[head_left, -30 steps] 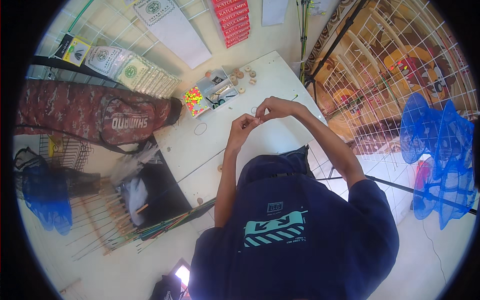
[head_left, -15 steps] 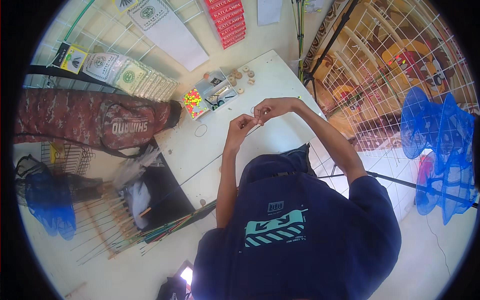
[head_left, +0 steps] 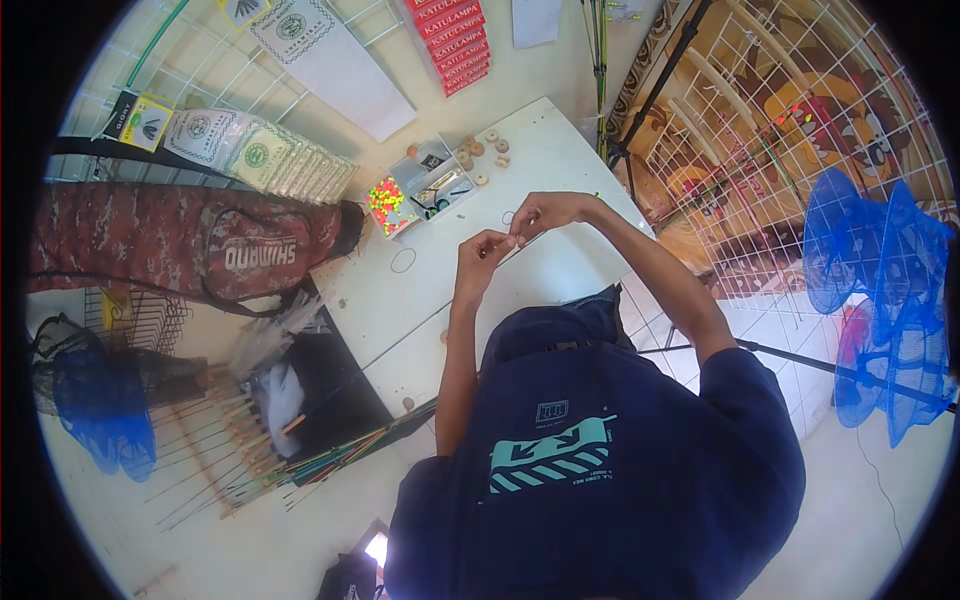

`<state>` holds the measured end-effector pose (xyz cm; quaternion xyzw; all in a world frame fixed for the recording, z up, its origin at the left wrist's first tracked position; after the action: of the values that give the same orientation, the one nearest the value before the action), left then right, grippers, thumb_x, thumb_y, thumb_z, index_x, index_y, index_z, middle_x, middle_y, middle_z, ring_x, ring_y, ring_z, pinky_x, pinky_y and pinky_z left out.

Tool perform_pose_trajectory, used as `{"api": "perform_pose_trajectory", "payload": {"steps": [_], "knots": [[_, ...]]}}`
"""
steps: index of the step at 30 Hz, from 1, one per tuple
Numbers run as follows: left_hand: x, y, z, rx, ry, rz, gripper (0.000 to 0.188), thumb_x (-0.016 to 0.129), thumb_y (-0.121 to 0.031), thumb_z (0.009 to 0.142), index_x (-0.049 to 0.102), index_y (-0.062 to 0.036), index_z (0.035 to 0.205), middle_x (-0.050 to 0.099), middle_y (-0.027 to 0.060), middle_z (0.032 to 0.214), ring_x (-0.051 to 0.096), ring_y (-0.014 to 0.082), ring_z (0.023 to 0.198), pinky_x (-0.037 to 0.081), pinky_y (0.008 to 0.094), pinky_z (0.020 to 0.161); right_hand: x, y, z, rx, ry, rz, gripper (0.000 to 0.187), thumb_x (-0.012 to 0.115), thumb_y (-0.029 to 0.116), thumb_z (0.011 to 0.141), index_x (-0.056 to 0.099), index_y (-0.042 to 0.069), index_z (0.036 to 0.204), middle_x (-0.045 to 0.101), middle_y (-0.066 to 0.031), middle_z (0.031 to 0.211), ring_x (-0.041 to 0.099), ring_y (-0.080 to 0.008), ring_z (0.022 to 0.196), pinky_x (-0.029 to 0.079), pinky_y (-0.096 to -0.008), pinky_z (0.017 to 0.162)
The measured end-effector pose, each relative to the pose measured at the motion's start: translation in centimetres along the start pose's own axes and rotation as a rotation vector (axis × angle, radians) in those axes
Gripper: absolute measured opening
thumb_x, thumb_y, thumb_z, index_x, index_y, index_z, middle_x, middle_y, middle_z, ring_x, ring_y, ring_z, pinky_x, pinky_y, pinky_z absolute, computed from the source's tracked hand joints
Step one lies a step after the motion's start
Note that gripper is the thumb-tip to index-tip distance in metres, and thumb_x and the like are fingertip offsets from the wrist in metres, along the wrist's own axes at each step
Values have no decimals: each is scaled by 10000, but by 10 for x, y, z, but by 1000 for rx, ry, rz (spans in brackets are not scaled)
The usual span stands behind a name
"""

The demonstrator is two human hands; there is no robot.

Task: The recorder is assembling or repairing fishing rods by attaching small components to the rod tips.

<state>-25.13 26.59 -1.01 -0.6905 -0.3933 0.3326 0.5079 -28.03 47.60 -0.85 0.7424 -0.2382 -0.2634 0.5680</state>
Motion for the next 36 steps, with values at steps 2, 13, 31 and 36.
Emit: {"api": "perform_pose_trajectory", "payload": {"steps": [2,13,31,36], "knots": [[3,-3,-3,6,-13,7,152,721,-187,866,706,-40,900,642,-7,774,538,68,754,418,253,751,0,-4,3,50,18,-14,159,677,94,861,713,32,1003,696,-9,836,588,-61,760,462,-240,738],[9,-4,-9,82,-71,-70,164,674,-172,902,689,-17,953,699,36,861,573,90,763,433,262,758,0,-3,10,-2,-1,-83,98,692,125,851,701,43,904,687,-8,768,583,-68,698,445,-254,659],[-14,-3,1,-85,52,-205,316,778,-123,802,612,-30,1055,696,47,816,611,79,771,435,231,731,5,23,7,-148,-115,-336,67,700,111,829,699,65,878,696,-32,754,609,-132,660,464,-304,619],[-15,-6,5,23,34,11,275,791,-146,780,646,-29,982,698,30,806,587,62,713,413,222,650,6,21,7,-123,-153,-372,68,700,109,806,699,70,862,694,-36,750,611,-148,655,466,-309,617]]}}
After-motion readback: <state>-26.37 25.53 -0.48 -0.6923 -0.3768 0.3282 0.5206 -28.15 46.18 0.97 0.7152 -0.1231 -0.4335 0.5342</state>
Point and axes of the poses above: each hand's wrist, its own z-axis towards the middle knuckle, its own x-axis out of the palm, y = z × x, the point moved 1 cm from there along z, towards the middle knuckle
